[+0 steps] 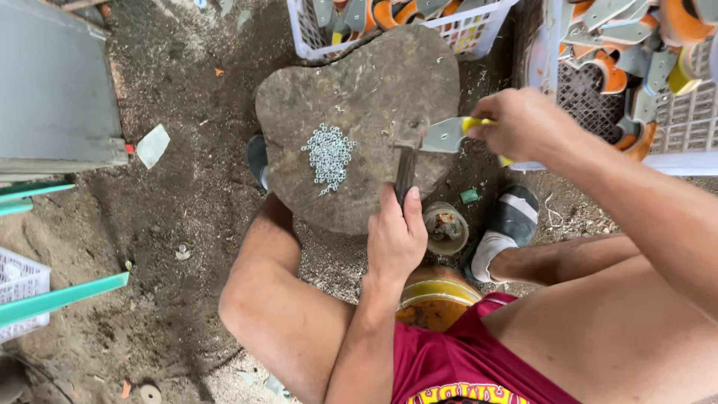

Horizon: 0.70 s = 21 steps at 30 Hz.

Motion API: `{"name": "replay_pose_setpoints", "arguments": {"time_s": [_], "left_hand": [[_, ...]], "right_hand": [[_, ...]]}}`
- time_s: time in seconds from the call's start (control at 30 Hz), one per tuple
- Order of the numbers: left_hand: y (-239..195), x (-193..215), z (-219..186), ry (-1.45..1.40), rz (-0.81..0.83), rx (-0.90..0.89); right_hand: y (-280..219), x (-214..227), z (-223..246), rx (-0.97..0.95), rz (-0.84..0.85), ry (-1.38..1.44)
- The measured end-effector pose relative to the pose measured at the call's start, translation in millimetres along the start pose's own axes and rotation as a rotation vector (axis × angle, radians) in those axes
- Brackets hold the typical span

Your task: The person sits on the ground and repeatedly hammers small metal pieces placed on a large stone using a hammer. The person adjusts the metal pieces between strikes and continues the hammering process throughout the clip.

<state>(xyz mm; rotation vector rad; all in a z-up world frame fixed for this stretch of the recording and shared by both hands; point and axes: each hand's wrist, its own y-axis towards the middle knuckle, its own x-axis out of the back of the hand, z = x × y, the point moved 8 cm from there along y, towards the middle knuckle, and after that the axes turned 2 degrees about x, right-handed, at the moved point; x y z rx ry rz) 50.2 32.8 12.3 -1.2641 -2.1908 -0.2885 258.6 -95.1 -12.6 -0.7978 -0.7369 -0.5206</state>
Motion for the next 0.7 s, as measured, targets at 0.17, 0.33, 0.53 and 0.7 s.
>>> {"name": "replay_pose_setpoints", "arguments": {"time_s": [0.17, 0.33, 0.53, 0.7], "left_hand": [[12.1, 3.5, 12.9, 0.042, 0.058, 0.155], [15.2, -9.4, 17.3, 0.097, 0.11, 0.149], [18.8, -16.5, 19.9, 0.116, 0.163, 0.236], [18.4, -18.2, 15.1, 0.135, 0.142, 0.208]], "right_hand": [[5.4, 11.7, -14.5, -0.039, 0.004, -0.058], [9.7, 4.7, -21.9, -0.077, 0.034, -0.079], [17.3, 5.5, -19.6, -0.025, 0.064, -0.162], [23.6, 24.1, 2.6, 0.117, 0.006, -0.229]]}}
